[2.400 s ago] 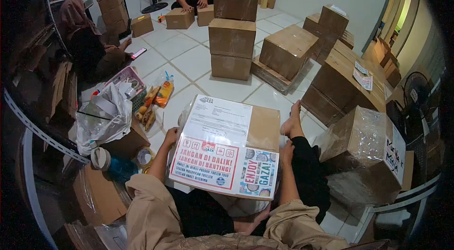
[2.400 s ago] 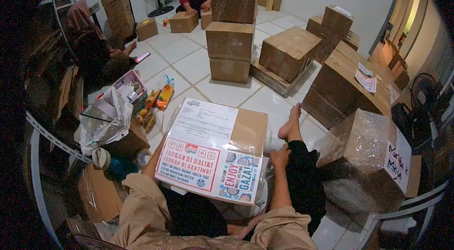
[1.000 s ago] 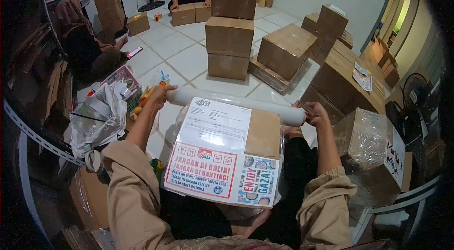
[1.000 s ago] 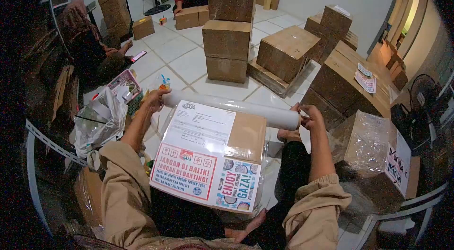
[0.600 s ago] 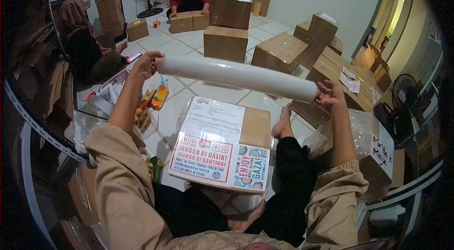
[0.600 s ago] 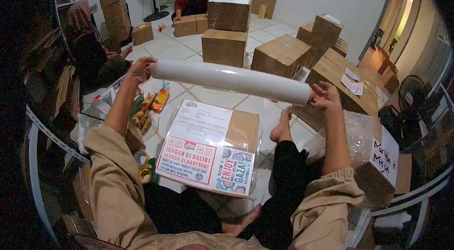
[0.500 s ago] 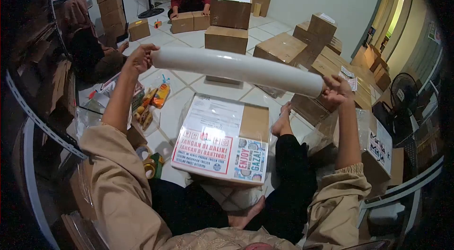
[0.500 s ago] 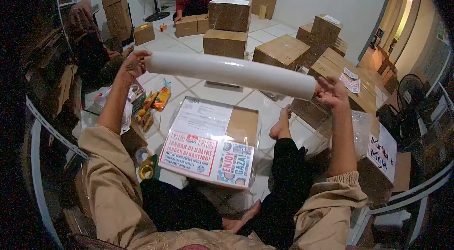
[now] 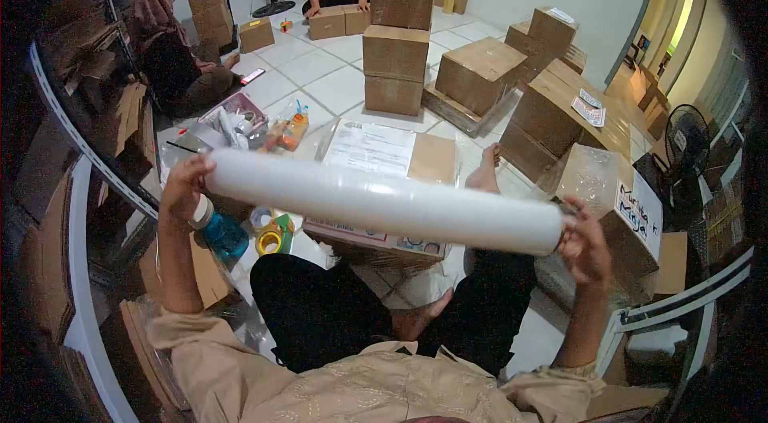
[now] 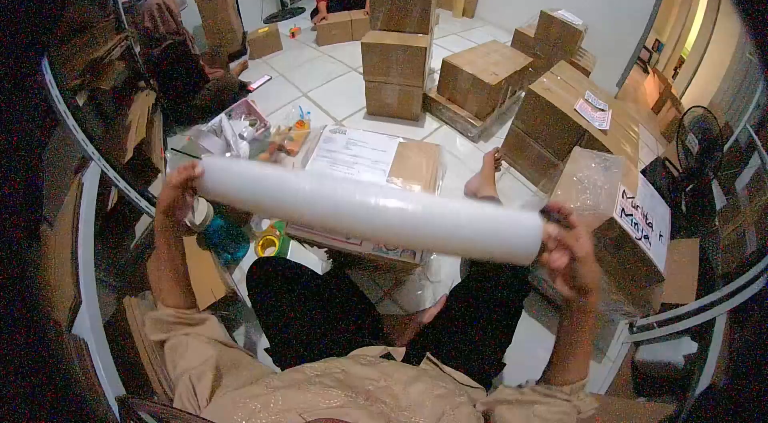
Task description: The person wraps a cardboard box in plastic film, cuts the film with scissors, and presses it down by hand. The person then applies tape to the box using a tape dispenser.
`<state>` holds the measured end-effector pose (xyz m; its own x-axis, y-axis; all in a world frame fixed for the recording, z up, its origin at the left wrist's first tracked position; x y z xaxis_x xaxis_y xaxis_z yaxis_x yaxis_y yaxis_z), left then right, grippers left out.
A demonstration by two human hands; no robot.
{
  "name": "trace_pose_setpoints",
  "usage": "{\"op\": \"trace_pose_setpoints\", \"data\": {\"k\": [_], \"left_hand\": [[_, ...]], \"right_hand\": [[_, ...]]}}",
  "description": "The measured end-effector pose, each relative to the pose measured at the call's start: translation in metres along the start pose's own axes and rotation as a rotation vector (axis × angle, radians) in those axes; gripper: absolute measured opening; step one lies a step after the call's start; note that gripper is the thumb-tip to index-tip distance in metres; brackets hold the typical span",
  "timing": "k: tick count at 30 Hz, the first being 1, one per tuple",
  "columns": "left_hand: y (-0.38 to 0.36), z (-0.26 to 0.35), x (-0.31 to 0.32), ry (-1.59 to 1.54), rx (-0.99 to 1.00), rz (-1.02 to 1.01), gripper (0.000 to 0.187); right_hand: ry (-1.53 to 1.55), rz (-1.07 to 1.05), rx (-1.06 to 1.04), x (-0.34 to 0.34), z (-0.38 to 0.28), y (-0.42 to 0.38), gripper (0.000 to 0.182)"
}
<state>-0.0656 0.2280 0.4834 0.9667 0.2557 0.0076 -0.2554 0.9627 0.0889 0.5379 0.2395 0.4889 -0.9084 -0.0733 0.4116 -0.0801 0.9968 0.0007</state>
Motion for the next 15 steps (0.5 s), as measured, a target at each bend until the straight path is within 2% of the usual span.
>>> {"op": "trace_pose_setpoints", "data": {"k": [1,3,5,7,9,10,13,15], "left_hand": [[-0.017,0.001,0.005,-0.042,0.022,0.035,0.022],[-0.02,-0.041,-0.024,-0.077,-0.062,0.05,0.022],[-0.031,-0.053,-0.021,-0.105,-0.041,0.048,0.022],[-0.035,-0.052,-0.018,-0.13,-0.025,0.043,0.022],[-0.037,-0.046,-0.018,-0.048,-0.003,0.146,0.023],[-0.037,-0.046,-0.019,-0.052,0.003,0.168,0.021],[-0.047,-0.042,-0.022,-0.13,0.02,0.266,0.019],[-0.06,-0.04,-0.005,-0.15,0.017,0.247,0.019]], "right_hand": [[0.003,-0.004,-0.004,-0.008,0.012,-0.01,0.043],[-0.102,0.024,0.057,-0.027,0.045,-0.02,0.047],[-0.058,0.073,0.017,-0.021,0.048,-0.022,0.046],[-0.012,0.126,-0.017,-0.017,0.049,-0.021,0.046],[-0.08,0.196,-0.126,-0.015,0.038,-0.013,0.04],[-0.084,0.173,-0.159,-0.01,0.033,-0.011,0.034],[-0.137,0.172,-0.217,-0.014,0.025,-0.011,0.033],[-0.134,0.154,-0.212,0.0,0.019,-0.023,0.034]]}}
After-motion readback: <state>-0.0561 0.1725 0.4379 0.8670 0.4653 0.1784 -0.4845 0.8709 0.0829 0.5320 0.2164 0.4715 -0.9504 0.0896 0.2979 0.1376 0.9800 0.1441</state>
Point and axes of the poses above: each hand's wrist, its own y-axis towards the middle knuckle, its own x-axis out of the palm, z = x × y, the point moved 8 cm from there along y, towards the middle knuckle, and after that the axes turned 1 degree about y, right-handed, at the moved point
